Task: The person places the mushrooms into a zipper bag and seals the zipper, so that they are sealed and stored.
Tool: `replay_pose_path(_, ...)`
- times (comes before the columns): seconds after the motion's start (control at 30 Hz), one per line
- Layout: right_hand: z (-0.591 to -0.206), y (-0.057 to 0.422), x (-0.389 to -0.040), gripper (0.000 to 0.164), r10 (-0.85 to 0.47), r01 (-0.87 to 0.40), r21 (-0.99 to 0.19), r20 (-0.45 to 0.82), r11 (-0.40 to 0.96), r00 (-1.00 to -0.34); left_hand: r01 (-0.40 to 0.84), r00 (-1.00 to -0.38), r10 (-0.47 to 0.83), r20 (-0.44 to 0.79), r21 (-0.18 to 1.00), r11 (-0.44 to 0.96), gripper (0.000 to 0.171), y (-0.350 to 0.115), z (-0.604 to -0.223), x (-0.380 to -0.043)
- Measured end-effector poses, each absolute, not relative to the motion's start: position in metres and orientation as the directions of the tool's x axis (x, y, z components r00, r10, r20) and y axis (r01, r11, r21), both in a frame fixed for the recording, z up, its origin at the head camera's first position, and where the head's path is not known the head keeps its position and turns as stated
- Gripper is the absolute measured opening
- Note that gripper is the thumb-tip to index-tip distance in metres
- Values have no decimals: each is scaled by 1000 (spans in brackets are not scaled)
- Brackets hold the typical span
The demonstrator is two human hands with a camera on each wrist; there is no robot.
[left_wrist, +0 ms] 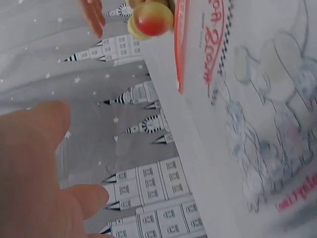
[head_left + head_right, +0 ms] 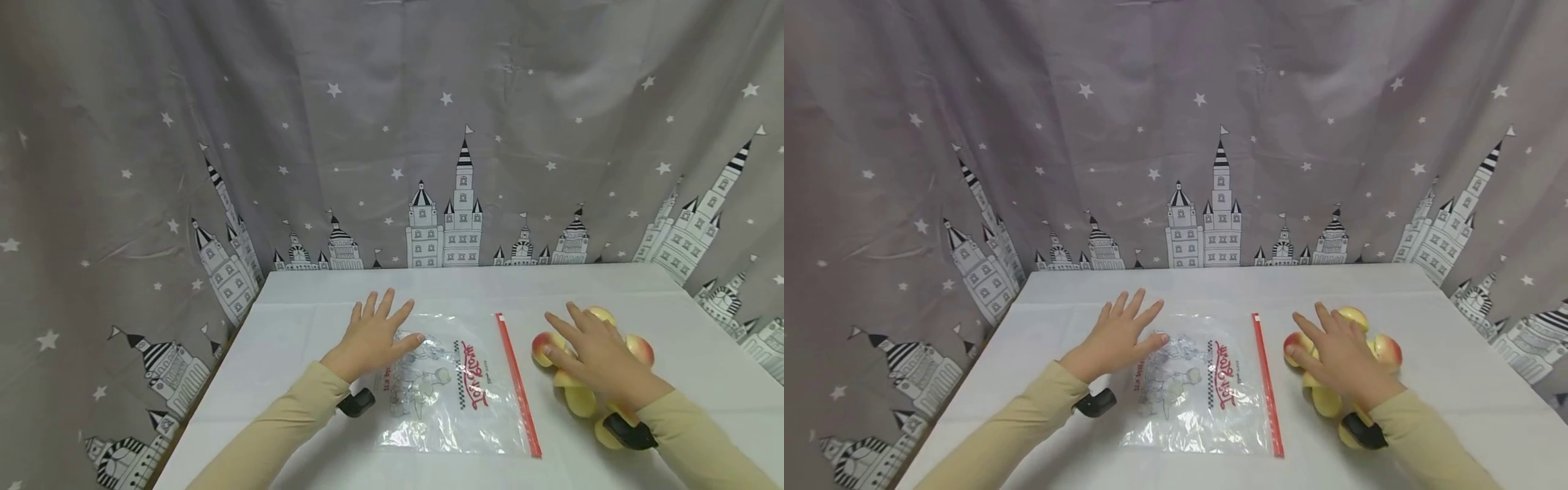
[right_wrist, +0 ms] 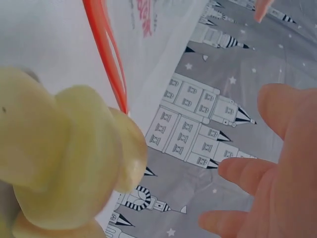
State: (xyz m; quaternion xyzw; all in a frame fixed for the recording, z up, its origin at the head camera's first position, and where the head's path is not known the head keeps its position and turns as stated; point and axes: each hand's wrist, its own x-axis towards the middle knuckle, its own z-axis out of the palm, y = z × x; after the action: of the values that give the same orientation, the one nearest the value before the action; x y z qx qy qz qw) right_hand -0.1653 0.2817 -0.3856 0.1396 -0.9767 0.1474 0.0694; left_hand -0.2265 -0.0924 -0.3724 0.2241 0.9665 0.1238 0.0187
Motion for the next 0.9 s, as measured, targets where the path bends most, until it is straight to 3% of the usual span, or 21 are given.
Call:
replay_pose_path(0.47, -400, 270, -159, 57, -278, -336, -260, 236, 905, -931, 542, -830, 558, 2, 244, 804, 72, -43, -392, -223)
replay_pose_path(0.9, -405, 260, -156, 53, -285, -357, -281, 265, 891, -921, 529, -833, 553, -2, 291, 797, 70, -21, -400, -217)
